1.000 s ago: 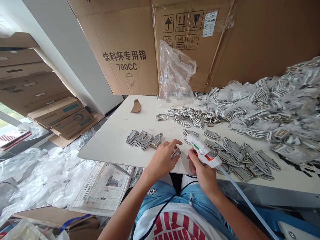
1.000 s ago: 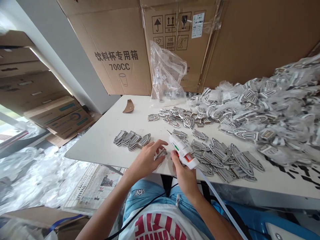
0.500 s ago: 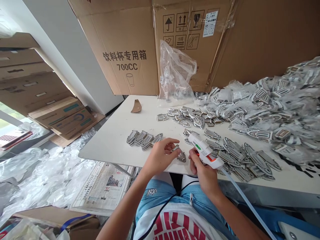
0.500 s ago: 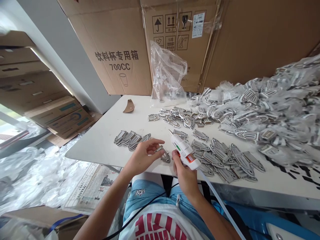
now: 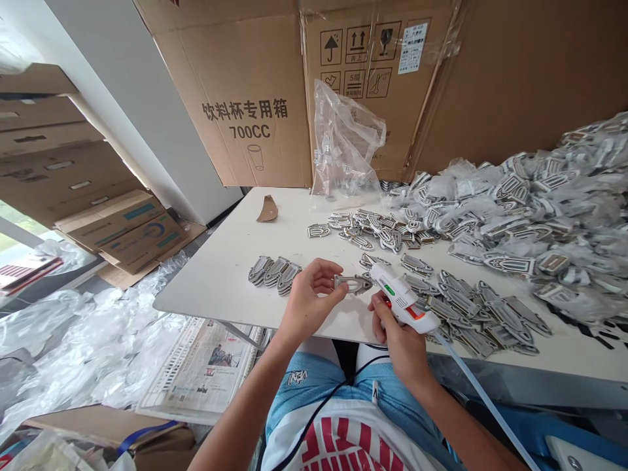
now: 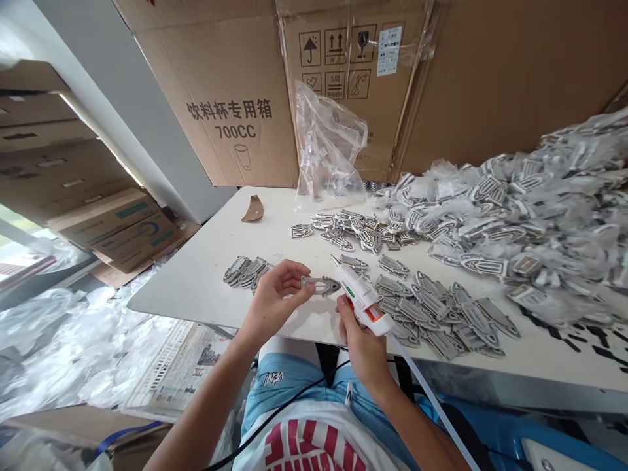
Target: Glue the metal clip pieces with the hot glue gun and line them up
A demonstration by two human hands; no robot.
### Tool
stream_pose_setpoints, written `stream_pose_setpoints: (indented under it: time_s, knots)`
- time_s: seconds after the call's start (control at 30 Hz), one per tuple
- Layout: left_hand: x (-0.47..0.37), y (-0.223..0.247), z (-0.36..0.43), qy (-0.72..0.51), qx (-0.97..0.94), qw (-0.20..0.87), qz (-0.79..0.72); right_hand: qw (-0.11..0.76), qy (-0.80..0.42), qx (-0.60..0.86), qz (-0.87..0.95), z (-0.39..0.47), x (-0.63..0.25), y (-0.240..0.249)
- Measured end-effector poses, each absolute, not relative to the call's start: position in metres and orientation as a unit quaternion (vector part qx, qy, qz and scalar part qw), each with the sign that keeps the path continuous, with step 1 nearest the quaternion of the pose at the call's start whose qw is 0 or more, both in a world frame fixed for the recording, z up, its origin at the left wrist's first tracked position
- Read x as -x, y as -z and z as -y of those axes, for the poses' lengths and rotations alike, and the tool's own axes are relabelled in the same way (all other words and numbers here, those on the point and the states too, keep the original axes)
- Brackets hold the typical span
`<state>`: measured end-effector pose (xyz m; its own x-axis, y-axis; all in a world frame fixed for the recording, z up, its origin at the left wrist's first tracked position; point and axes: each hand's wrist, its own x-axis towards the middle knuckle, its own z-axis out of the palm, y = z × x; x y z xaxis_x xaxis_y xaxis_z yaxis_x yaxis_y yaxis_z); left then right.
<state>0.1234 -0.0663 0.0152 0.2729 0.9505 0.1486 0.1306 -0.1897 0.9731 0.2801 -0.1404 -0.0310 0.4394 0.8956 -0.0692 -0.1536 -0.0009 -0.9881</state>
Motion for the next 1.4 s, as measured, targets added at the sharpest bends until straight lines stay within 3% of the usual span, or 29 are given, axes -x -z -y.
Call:
stream_pose_setpoints:
  time_s: [0.5, 0.9, 1.4]
  knots:
    - [-0.129, -0.005, 0.065, -0.337, -0.712, 0.475, -0.392, 0.605, -0.427, 0.578, 0.343, 0.143, -0.281, 0.033]
    - [-0.129, -0.003, 0.062, -0.45, -0.593, 0.493, -0.45, 0.607, -0.426, 0.581, 0.336, 0.142, -0.276, 0.022]
    - [-0.13, -0.014, 0.069, -0.482, -0.56, 0.511, -0.44, 0.569, -0.462, 0.601, 0.32, 0.144, -0.279, 0.038]
